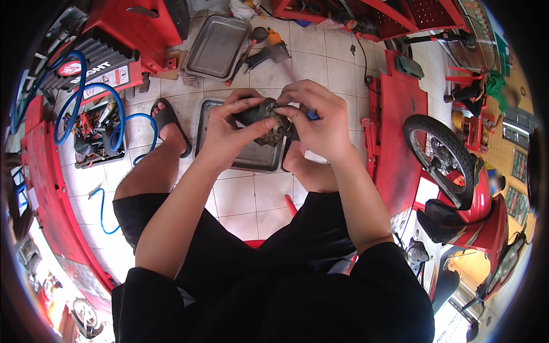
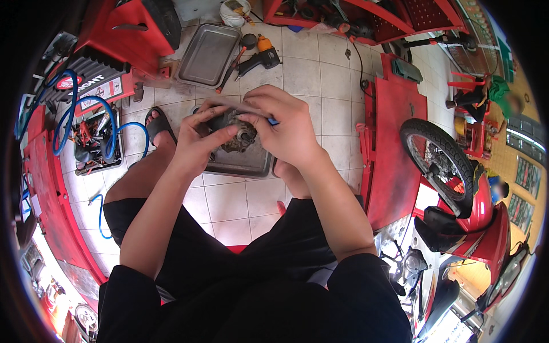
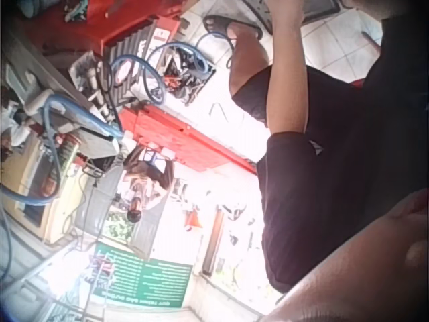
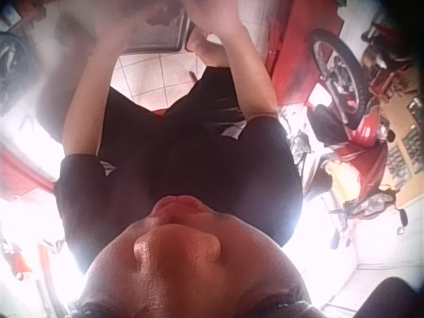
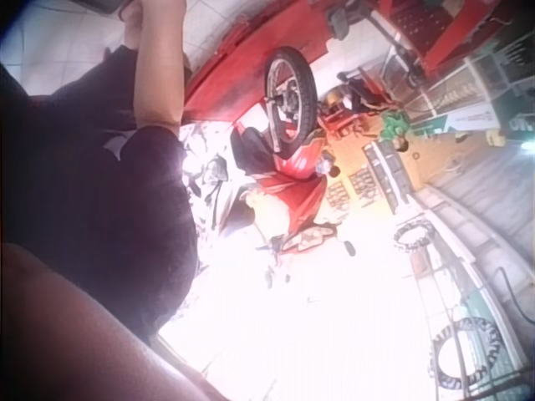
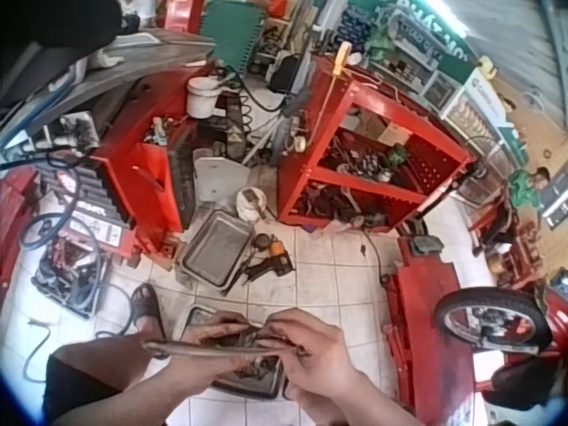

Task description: The person disassembles a mechanical component, possibly a starter motor or housing, using a screwdriver to remove screws while holding the part over a metal tray.

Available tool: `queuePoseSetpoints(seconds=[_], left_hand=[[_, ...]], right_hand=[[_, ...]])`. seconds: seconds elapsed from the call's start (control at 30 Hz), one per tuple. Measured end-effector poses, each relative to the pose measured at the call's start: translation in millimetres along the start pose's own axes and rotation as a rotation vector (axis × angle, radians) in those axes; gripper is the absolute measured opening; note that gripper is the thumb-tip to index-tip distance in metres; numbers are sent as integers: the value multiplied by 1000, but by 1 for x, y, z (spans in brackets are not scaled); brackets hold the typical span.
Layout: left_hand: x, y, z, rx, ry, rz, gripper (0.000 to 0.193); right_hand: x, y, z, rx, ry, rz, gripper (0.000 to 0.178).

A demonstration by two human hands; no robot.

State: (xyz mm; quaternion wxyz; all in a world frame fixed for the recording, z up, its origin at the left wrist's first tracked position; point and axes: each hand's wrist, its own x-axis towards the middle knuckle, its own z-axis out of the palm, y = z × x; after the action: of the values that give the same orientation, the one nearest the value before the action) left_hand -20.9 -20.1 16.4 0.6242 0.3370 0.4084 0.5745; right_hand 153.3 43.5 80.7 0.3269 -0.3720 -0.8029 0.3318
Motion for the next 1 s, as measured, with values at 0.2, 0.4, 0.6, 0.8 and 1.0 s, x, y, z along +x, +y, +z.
queuePoseSetpoints(seconds=[0.2, 0.4, 0.6, 0.8, 1.0], left_hand=[[-1, 3, -2, -277, 45, -236, 39], [-10, 6, -5, -490, -36, -308, 42], [-10, 8, -5, -587, -130, -307, 45], [-1, 5, -1, -323, -96, -220, 44], [-3, 5, 0, -239, -36, -230, 42]], right_hand=[[0, -2, -3, 33, 86, -49, 19], [-7, -18, -15, 396, 109, 296, 15], [-6, -22, -13, 547, 115, 319, 15], [-3, -19, -11, 233, -53, 178, 14], [-1, -15, -4, 53, -3, -5, 19]])
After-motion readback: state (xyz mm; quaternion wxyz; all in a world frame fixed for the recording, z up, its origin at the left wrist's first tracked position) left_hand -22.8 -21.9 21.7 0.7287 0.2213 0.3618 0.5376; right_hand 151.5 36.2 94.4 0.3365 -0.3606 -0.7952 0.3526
